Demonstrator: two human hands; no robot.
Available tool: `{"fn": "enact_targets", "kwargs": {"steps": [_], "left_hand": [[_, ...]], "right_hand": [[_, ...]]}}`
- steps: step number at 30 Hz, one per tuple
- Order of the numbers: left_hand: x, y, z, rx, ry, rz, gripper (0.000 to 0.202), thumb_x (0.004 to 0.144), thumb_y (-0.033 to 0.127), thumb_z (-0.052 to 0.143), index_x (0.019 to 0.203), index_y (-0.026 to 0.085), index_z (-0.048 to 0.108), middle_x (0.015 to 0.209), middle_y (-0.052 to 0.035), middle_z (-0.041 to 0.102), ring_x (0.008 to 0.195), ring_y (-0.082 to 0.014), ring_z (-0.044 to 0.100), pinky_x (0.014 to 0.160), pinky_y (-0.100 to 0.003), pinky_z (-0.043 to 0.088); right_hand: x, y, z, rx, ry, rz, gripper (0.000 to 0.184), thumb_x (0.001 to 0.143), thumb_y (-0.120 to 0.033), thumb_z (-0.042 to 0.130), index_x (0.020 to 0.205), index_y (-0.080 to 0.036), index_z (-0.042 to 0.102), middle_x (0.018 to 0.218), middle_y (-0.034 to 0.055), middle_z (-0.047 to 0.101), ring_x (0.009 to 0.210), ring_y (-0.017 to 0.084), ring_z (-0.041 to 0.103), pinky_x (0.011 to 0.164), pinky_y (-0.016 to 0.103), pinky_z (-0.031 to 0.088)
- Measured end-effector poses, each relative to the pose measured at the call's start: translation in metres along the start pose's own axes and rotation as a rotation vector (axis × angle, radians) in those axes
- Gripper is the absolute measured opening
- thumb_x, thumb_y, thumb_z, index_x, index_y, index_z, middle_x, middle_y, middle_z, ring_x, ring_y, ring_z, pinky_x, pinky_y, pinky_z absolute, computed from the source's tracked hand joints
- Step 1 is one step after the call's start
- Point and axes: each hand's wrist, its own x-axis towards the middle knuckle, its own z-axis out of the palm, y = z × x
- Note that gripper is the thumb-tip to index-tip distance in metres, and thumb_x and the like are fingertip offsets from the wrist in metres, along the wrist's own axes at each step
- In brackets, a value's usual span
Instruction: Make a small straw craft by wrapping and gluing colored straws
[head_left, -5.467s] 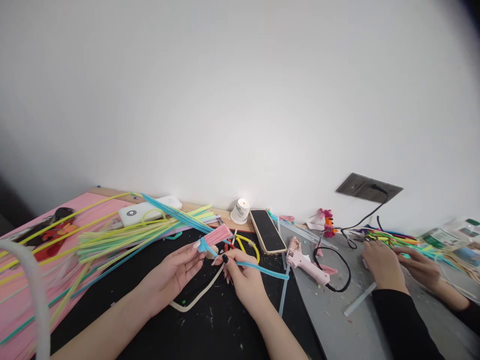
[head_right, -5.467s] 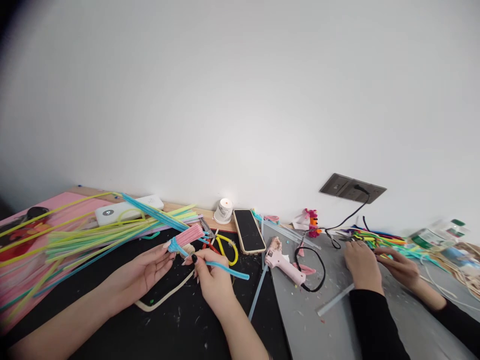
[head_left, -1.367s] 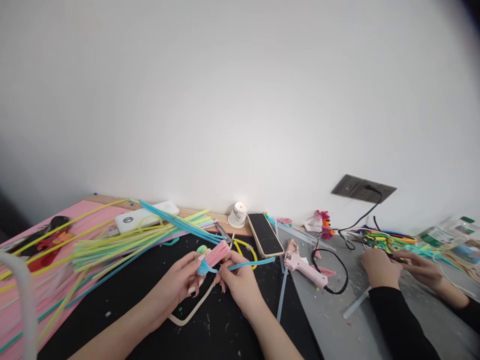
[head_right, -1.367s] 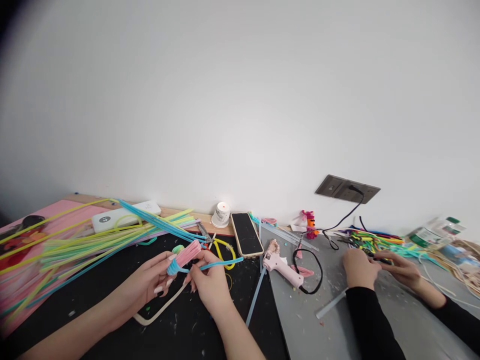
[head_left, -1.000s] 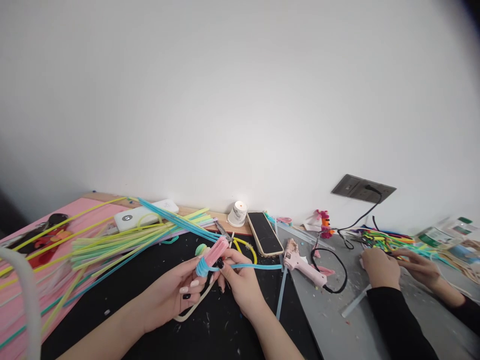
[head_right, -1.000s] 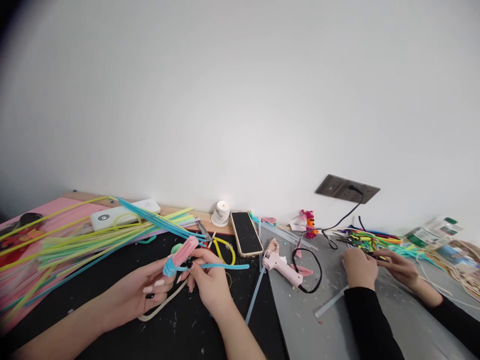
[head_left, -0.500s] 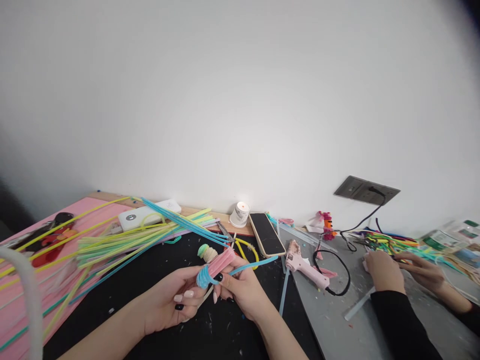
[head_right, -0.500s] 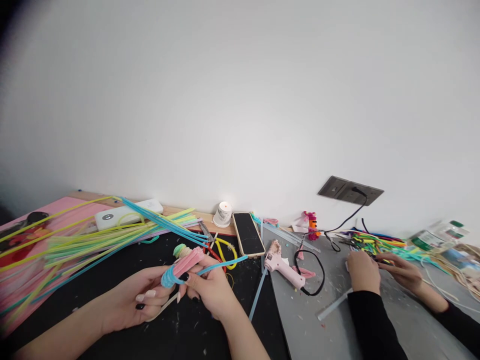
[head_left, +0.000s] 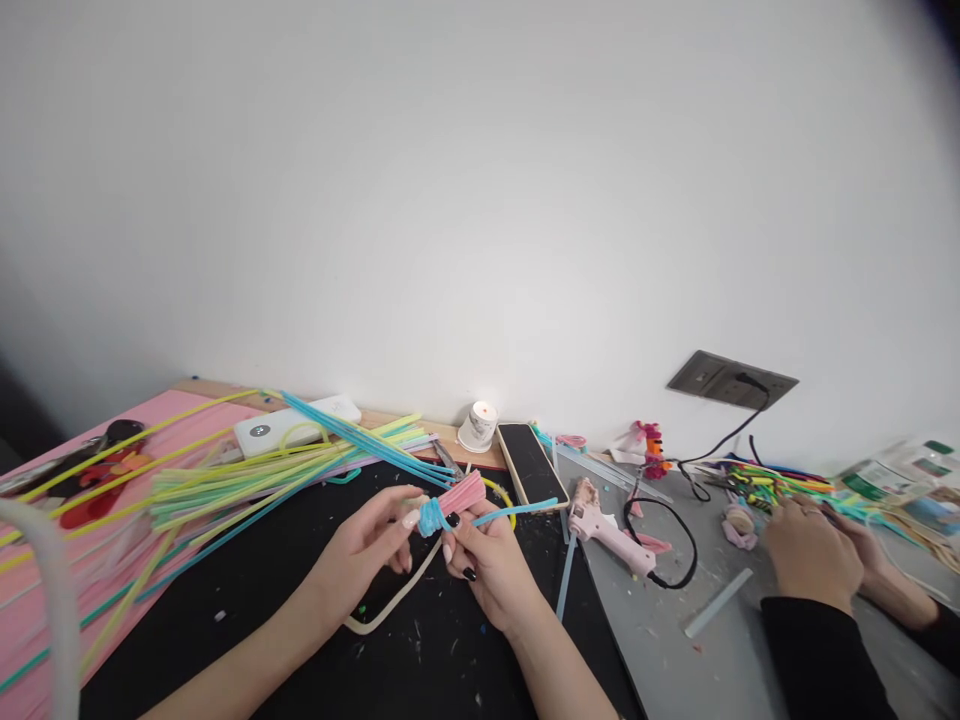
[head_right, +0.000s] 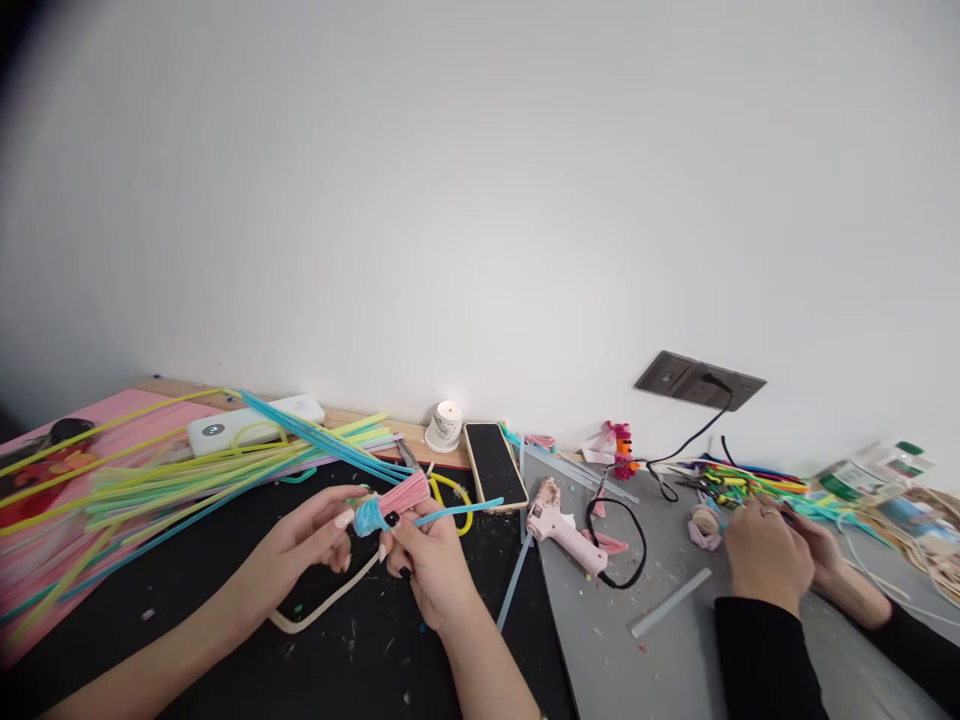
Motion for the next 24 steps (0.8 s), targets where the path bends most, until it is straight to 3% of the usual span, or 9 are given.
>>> {"fn": "enact_targets", "kwargs": {"steps": [3,5,11,17,24], "left_hand": [[-0.0047,0.0028,-0.0001,0.106,-0.003,0.133,0.041,0.078,0.031,0.064,0.116,0.019,0.052,0.105,-0.0072,0.066,0.086,-0.0182,0.064,0.076,-0.03,0.053],[-0.0069,0.0034,0.0007,0.16,-0.015,0.173,0.041,0.076,0.026,0.065,0.115,0.019,0.053,0.105,-0.0076,0.067,0.093,-0.0205,0.064,0.08,-0.032,0.054],[-0.0055,0.0002,0.0004,0.246,0.062,0.172,0.031,0.075,0.024,0.063,0.106,0.017,0.06,0.1,-0.0074,0.07,0.088,-0.021,0.067,0.08,-0.034,0.056],[-0.0051,0.0014,0.0008,0.237,0.095,0.141,0.031,0.072,0.024,0.065,0.101,0.016,0.062,0.091,-0.0063,0.072,0.083,-0.022,0.068,0.076,-0.035,0.057],[-0.0044,0.003,0.0002,0.277,0.119,0.136,0.027,0.072,0.026,0.065,0.097,0.016,0.065,0.088,-0.0055,0.071,0.082,-0.0219,0.069,0.075,-0.034,0.057]], "right_hand": [[-0.0002,0.0019,0.001,-0.007,-0.011,0.011,0.021,0.079,-0.03,0.07,0.074,-0.014,0.057,0.054,-0.0035,0.057,0.035,0.002,0.03,0.039,0.02,0.019],[-0.0001,0.003,0.0014,-0.011,-0.025,0.015,0.02,0.08,-0.03,0.07,0.077,-0.014,0.058,0.054,-0.0038,0.057,0.035,0.001,0.03,0.039,0.02,0.018],[0.0001,0.0037,0.0024,-0.089,-0.021,0.004,0.02,0.079,-0.03,0.068,0.077,-0.014,0.058,0.054,-0.0038,0.057,0.035,0.002,0.03,0.038,0.019,0.019],[0.0014,0.0029,0.0054,-0.26,0.045,-0.025,0.018,0.078,-0.025,0.065,0.091,-0.015,0.057,0.051,-0.0054,0.058,0.036,0.004,0.035,0.037,0.017,0.022],[0.0016,0.0038,0.0057,-0.332,0.134,-0.048,0.045,0.075,-0.026,0.065,0.115,-0.017,0.047,0.051,-0.007,0.059,0.034,0.005,0.033,0.035,0.017,0.023]]}}
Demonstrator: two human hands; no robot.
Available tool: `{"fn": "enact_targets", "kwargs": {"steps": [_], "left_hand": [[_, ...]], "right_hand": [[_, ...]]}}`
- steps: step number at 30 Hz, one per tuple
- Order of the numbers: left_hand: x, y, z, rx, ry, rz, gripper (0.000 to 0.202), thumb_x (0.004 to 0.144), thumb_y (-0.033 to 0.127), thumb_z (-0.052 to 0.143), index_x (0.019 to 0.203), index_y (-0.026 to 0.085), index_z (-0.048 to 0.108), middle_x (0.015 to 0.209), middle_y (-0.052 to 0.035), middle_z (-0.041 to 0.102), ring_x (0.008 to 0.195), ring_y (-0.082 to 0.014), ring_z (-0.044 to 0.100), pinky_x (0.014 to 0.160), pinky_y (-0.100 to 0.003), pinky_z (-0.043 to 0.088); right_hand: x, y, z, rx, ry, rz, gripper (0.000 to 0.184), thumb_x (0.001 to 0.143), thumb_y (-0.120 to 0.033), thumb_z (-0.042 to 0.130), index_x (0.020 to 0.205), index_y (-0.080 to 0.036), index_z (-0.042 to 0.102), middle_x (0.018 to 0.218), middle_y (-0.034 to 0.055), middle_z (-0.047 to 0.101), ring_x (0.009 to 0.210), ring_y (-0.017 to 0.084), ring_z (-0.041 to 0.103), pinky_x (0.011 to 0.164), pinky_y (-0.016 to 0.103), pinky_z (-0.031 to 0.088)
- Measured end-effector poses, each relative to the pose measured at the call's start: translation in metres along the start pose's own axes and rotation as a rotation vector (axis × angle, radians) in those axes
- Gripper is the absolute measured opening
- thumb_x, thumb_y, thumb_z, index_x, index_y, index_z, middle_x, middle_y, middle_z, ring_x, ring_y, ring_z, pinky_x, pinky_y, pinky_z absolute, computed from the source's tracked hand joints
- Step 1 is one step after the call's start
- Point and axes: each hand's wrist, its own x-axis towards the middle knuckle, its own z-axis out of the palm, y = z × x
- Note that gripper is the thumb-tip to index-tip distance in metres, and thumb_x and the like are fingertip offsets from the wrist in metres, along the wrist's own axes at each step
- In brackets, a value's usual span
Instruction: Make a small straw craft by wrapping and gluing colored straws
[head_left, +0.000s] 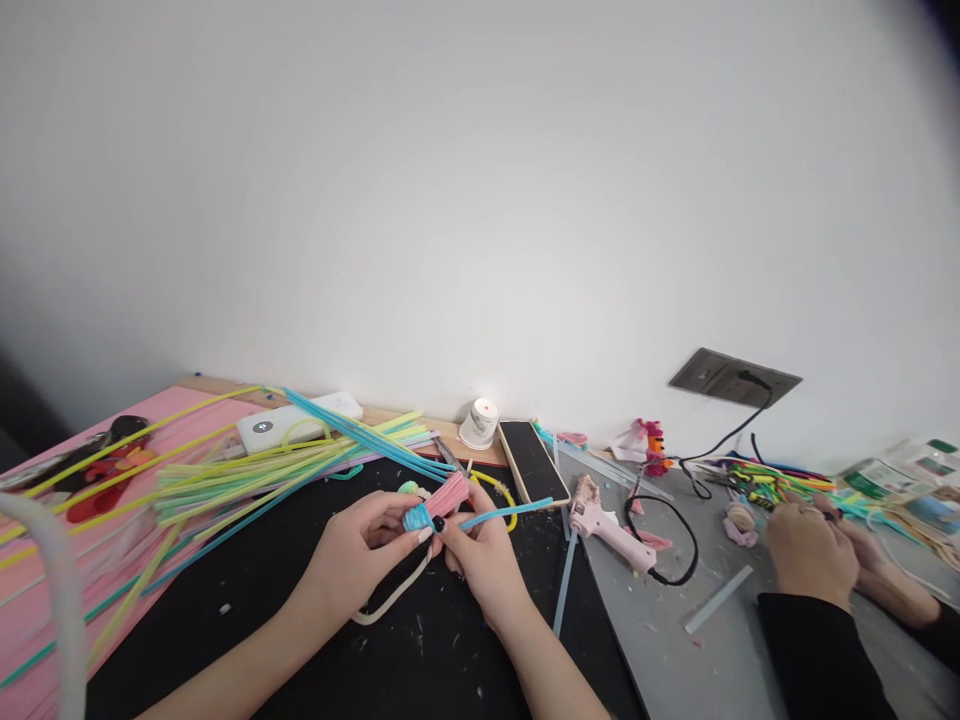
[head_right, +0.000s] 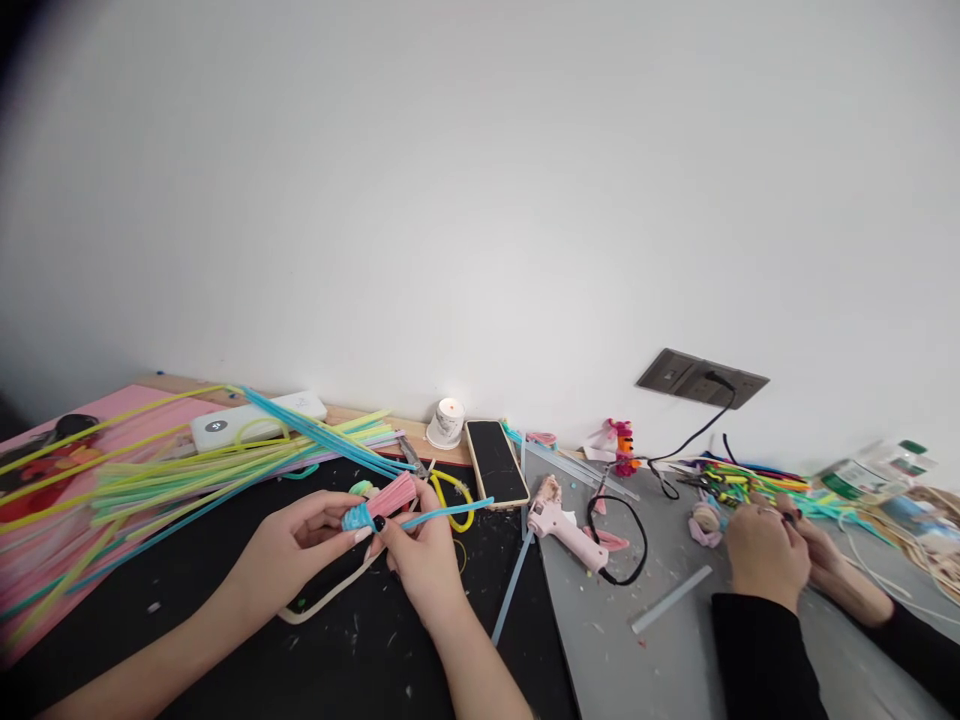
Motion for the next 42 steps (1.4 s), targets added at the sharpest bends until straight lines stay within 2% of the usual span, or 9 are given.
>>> {"fn": "enact_targets", "kwargs": {"steps": [2,4,8,11,17,23,34,38,42], "left_hand": [[0.001,0.0,-0.001,0.037,0.027,0.006,0.026,0.071,0.027,0.065,0.095,0.016,0.066,0.089,-0.0052,0.071,0.082,-0.0218,0.068,0.075,-0.034,0.057],[0.001,0.0,-0.002,0.082,0.054,0.01,0.027,0.07,0.028,0.067,0.094,0.017,0.067,0.089,-0.0048,0.071,0.081,-0.0216,0.068,0.074,-0.034,0.057],[0.002,-0.001,-0.003,0.143,0.071,0.021,0.028,0.069,0.028,0.067,0.095,0.017,0.068,0.086,-0.0043,0.07,0.079,-0.0217,0.067,0.073,-0.035,0.058],[0.003,-0.002,-0.004,0.172,0.087,0.037,0.028,0.069,0.027,0.067,0.096,0.017,0.068,0.084,-0.0044,0.069,0.079,-0.0222,0.067,0.073,-0.036,0.058],[0.005,-0.001,-0.007,0.241,0.133,0.104,0.025,0.07,0.024,0.064,0.095,0.018,0.068,0.087,-0.0033,0.067,0.078,-0.0198,0.066,0.077,-0.035,0.058],[0.006,0.0,-0.01,0.302,0.152,0.144,0.024,0.07,0.022,0.064,0.093,0.018,0.068,0.088,-0.0037,0.067,0.077,-0.019,0.066,0.075,-0.033,0.057],[0.006,-0.001,-0.011,0.364,0.132,0.143,0.018,0.07,0.022,0.065,0.087,0.021,0.068,0.084,-0.0012,0.068,0.076,-0.0188,0.065,0.075,-0.031,0.055],[0.005,0.002,-0.012,0.464,0.021,0.208,0.013,0.074,0.021,0.062,0.086,0.021,0.068,0.08,-0.001,0.065,0.075,-0.0181,0.062,0.07,-0.028,0.052],[0.002,0.006,-0.012,0.539,-0.147,0.325,0.013,0.078,0.02,0.06,0.086,0.023,0.069,0.083,-0.0017,0.065,0.079,-0.0177,0.062,0.073,-0.025,0.049]], "right_hand": [[0.0,-0.001,-0.001,-0.034,0.07,-0.034,0.05,0.075,-0.028,0.065,0.119,-0.017,0.043,0.052,-0.007,0.059,0.035,0.006,0.034,0.036,0.017,0.025],[-0.001,-0.002,-0.002,-0.07,0.107,-0.081,0.046,0.077,-0.03,0.064,0.117,-0.019,0.044,0.052,-0.0067,0.059,0.037,0.007,0.036,0.038,0.018,0.027],[-0.003,-0.004,-0.004,-0.124,0.054,-0.157,0.019,0.083,-0.037,0.059,0.09,-0.02,0.054,0.056,-0.0035,0.06,0.04,0.008,0.039,0.041,0.02,0.029],[-0.006,-0.005,-0.005,-0.192,0.003,-0.195,0.023,0.087,-0.039,0.055,0.075,-0.02,0.056,0.062,0.0007,0.064,0.045,0.01,0.045,0.045,0.023,0.034],[-0.012,-0.009,-0.006,-0.467,-0.049,-0.339,0.023,0.091,-0.029,0.051,0.081,-0.022,0.07,0.07,0.0026,0.067,0.054,0.015,0.055,0.052,0.025,0.041],[-0.014,-0.018,-0.003,-0.569,-0.117,-0.554,0.02,0.088,-0.017,0.054,0.09,-0.025,0.072,0.091,0.0065,0.068,0.085,0.02,0.063,0.077,0.031,0.048],[-0.015,-0.014,-0.004,-0.61,-0.096,-0.48,0.016,0.088,-0.019,0.052,0.08,-0.021,0.066,0.081,0.0058,0.068,0.076,0.02,0.063,0.071,0.031,0.047],[-0.014,-0.012,-0.006,-0.504,-0.008,-0.374,0.018,0.088,-0.027,0.054,0.074,-0.021,0.064,0.072,0.0039,0.064,0.061,0.017,0.058,0.057,0.028,0.045],[-0.011,-0.016,-0.008,-0.233,0.095,-0.243,0.025,0.083,-0.04,0.061,0.068,-0.02,0.062,0.058,0.0016,0.06,0.044,0.013,0.049,0.043,0.026,0.04]]}}
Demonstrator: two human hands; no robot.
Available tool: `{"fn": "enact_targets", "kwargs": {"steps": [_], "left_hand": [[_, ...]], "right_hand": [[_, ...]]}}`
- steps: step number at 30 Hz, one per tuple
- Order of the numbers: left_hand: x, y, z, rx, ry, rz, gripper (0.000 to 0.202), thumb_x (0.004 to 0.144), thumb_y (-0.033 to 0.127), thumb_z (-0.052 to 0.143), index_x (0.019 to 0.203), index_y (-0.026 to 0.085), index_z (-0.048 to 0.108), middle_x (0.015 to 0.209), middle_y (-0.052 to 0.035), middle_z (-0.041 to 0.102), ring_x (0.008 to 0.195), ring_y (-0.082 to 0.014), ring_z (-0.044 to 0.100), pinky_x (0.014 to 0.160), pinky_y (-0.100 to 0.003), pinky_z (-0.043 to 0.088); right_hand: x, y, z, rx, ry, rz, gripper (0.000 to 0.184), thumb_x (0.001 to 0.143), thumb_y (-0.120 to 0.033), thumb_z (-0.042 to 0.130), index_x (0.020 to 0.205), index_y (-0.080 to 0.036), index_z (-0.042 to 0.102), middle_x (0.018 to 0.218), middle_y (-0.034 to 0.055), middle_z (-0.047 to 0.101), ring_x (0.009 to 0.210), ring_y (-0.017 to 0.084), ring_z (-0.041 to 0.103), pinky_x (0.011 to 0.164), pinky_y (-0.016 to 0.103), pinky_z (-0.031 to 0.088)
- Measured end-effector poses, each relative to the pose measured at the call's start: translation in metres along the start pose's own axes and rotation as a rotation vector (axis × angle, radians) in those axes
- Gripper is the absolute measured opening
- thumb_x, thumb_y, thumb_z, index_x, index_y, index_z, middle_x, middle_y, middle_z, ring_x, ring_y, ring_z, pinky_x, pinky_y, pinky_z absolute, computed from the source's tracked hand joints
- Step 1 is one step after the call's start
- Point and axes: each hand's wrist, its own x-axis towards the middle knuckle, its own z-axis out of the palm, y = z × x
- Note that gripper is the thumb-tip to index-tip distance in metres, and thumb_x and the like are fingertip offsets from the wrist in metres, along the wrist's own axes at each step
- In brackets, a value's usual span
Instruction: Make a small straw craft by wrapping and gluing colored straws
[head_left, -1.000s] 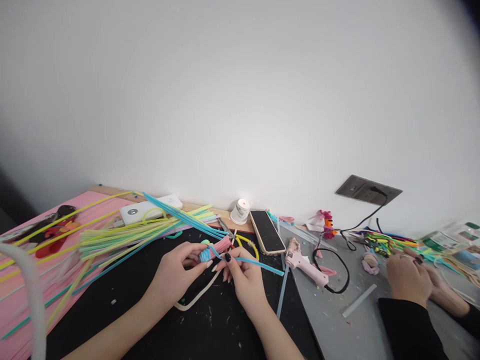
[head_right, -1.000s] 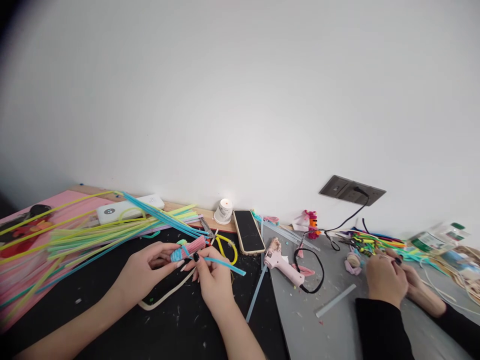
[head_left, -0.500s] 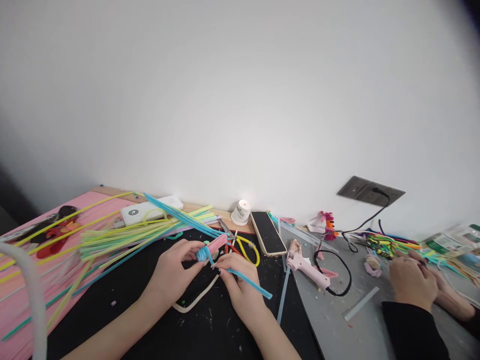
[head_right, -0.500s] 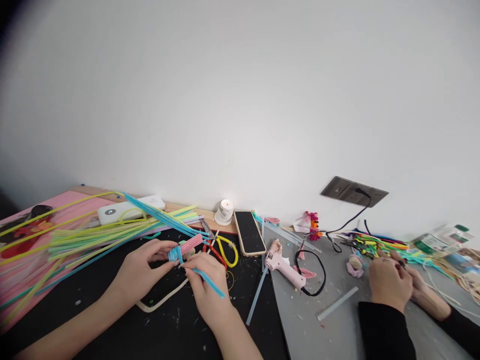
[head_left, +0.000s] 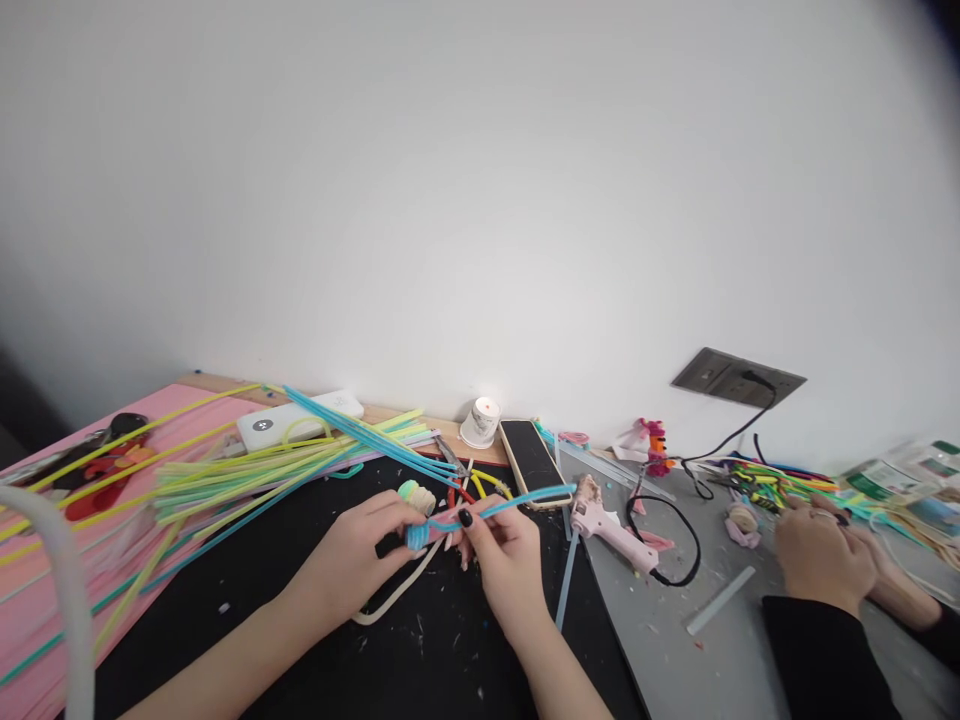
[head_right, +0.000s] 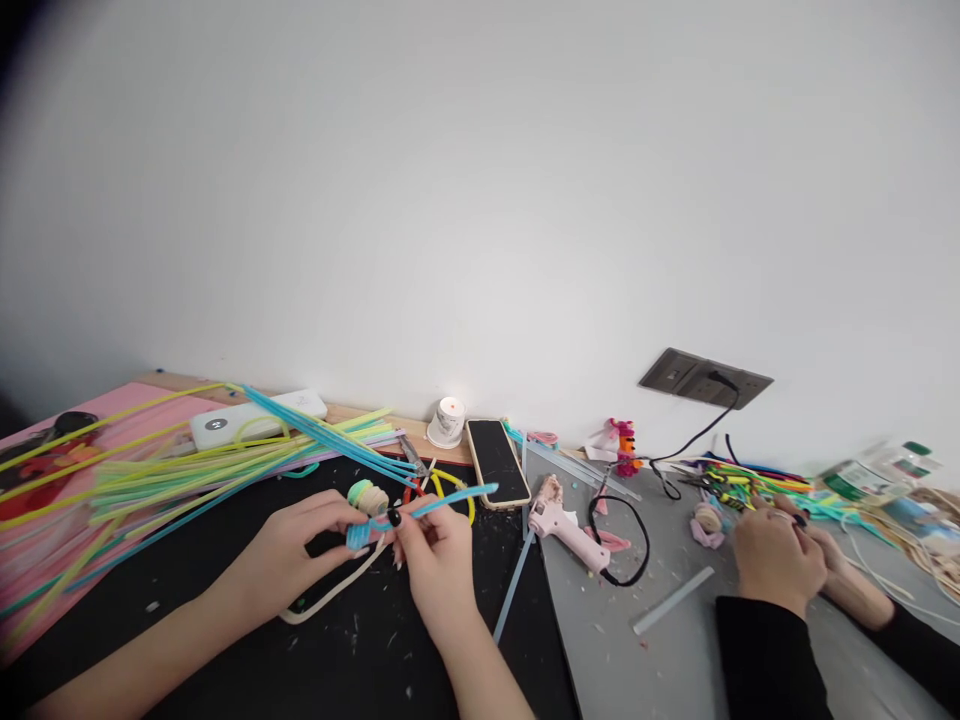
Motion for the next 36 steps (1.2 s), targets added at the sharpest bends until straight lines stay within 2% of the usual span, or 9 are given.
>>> {"fn": "enact_targets", "kwargs": {"steps": [4,11,14,18,24,27,30,32,36], "left_hand": [[-0.002,0.0,0.002,0.026,-0.141,0.154,0.02,0.083,0.015,0.053,0.092,0.025,0.069,0.088,-0.0023,0.067,0.083,-0.0172,0.061,0.075,-0.024,0.047],[-0.003,0.002,0.005,0.065,-0.194,0.268,0.027,0.087,0.013,0.046,0.093,0.025,0.069,0.087,-0.004,0.068,0.082,-0.0169,0.061,0.075,-0.025,0.046],[-0.003,0.006,0.004,-0.005,-0.183,0.203,0.022,0.085,0.016,0.051,0.092,0.025,0.07,0.086,-0.0034,0.068,0.079,-0.0166,0.06,0.074,-0.025,0.047],[0.0,0.004,0.004,-0.175,-0.107,-0.032,0.012,0.075,0.019,0.063,0.084,0.023,0.07,0.083,-0.0017,0.065,0.076,-0.0171,0.061,0.073,-0.027,0.05],[0.004,-0.01,0.009,-0.361,0.073,-0.287,0.017,0.066,0.025,0.072,0.081,0.02,0.069,0.074,0.0003,0.059,0.066,-0.0163,0.06,0.066,-0.028,0.053],[0.003,-0.013,0.009,-0.381,0.11,-0.33,0.021,0.064,0.029,0.074,0.083,0.019,0.069,0.072,0.0001,0.061,0.068,-0.0175,0.061,0.067,-0.03,0.053],[0.003,-0.013,0.008,-0.375,0.141,-0.361,0.023,0.063,0.03,0.075,0.083,0.019,0.069,0.069,0.0,0.062,0.068,-0.0182,0.061,0.068,-0.031,0.053],[0.003,-0.012,0.008,-0.372,0.158,-0.367,0.023,0.063,0.03,0.075,0.082,0.019,0.069,0.07,-0.0004,0.063,0.068,-0.0185,0.062,0.067,-0.031,0.054],[0.004,-0.009,0.005,-0.353,0.175,-0.36,0.023,0.062,0.03,0.075,0.082,0.019,0.07,0.072,-0.0012,0.064,0.069,-0.0188,0.062,0.066,-0.03,0.053]], "right_hand": [[0.003,0.0,-0.003,0.146,0.095,0.123,0.03,0.076,-0.047,0.068,0.065,-0.02,0.059,0.048,-0.0009,0.056,0.038,0.011,0.044,0.038,0.023,0.034],[0.008,0.004,-0.005,0.159,0.185,0.135,0.032,0.078,-0.045,0.065,0.063,-0.018,0.057,0.048,-0.0022,0.056,0.037,0.008,0.039,0.037,0.021,0.028],[0.01,0.004,-0.006,0.194,0.175,0.154,0.03,0.079,-0.045,0.064,0.067,-0.018,0.059,0.047,-0.0036,0.053,0.037,0.009,0.04,0.037,0.021,0.029],[0.015,-0.004,-0.015,0.194,0.076,0.123,0.03,0.083,-0.049,0.057,0.083,-0.019,0.061,0.059,-0.0003,0.06,0.042,0.012,0.049,0.041,0.024,0.039],[0.028,-0.025,-0.079,-0.386,0.334,-0.085,0.032,0.083,-0.039,0.05,0.106,-0.017,0.058,0.092,0.0088,0.067,0.075,0.02,0.061,0.072,0.034,0.049],[0.026,-0.026,-0.124,-0.842,0.43,0.064,0.039,0.074,-0.027,0.049,0.111,-0.016,0.058,0.106,0.0132,0.065,0.096,0.027,0.061,0.082,0.039,0.046],[0.018,-0.016,-0.156,-1.217,0.412,0.321,0.05,0.067,-0.019,0.05,0.116,-0.012,0.059,0.111,0.0183,0.062,0.108,0.033,0.057,0.087,0.043,0.042],[0.011,-0.008,-0.167,-1.343,0.406,0.449,0.054,0.067,-0.019,0.051,0.12,-0.015,0.057,0.112,0.0187,0.061,0.107,0.036,0.058,0.086,0.046,0.041],[0.003,0.002,-0.177,-1.43,0.383,0.477,0.056,0.066,-0.02,0.054,0.122,-0.013,0.056,0.107,0.0209,0.063,0.104,0.037,0.059,0.081,0.045,0.042]]}}
